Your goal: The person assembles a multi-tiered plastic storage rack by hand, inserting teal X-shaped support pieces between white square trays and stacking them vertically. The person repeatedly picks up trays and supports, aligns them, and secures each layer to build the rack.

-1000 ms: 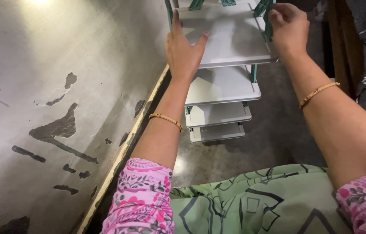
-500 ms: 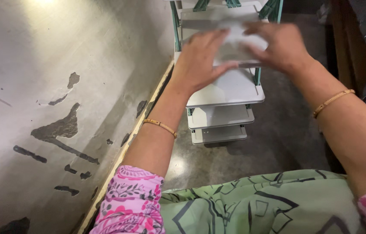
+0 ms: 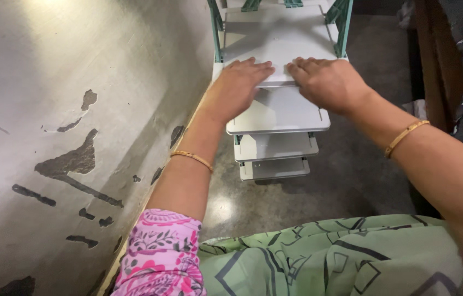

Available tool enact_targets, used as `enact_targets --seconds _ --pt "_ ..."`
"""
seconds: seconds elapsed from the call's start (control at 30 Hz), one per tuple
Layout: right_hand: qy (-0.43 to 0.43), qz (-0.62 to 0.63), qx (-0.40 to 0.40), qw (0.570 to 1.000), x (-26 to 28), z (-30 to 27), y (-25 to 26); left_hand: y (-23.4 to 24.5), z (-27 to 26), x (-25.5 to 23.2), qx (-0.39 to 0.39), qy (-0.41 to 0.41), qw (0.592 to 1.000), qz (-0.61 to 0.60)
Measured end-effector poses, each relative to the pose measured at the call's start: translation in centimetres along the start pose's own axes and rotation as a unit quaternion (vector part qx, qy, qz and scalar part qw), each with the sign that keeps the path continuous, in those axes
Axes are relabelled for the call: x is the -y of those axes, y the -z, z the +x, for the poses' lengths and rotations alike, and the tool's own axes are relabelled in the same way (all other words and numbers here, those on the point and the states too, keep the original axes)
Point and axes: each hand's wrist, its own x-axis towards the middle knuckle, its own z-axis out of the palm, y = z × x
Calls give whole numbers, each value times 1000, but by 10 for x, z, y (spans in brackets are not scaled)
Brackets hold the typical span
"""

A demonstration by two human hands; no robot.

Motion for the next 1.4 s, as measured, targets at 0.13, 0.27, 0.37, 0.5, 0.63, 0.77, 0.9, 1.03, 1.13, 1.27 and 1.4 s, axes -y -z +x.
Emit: enact_targets --seconds 0.13,0.27,0.37,0.5,0.63,0.77,0.9,1.03,1.13,1.27,1.4 --pt "21 -73 12 997 26 15 10 26 -14 15 7 20 998 -57" --pt "-30 70 -32 997 32 24 23 48 -17 17 35 88 992 -81" --pt "-86 142 -124 978 -2 12 8 59 -3 12 122 161 976 -84" --pt "-295 327 -319 839 -76 -20 -52 30 36 -13 12 138 989 -54" --pt "-300 574 -476 596 -128 -31 -95 -24 92 -66 -40 218 968 -116" --pt "-430 682 -229 546 -120 -21 -90 -61 113 -112 13 278 954 -110" --pt "-355 763 -141 522 -103 -14 -81 -83 114 -127 -90 254 963 -6" --pt "-280 716 -106 631 -106 -9 -77 -92 112 -118 -94 244 965 -26" --pt "-262 693 -69 668 -102 -12 -77 -86 101 -105 -76 211 973 -53" --pt "-310 549 -17 776 -97 -8 -68 -53 76 -76 -28 143 979 -140" --pt "-295 424 58 854 -96 -6 -37 -8 35 -36 34 120 963 -239"
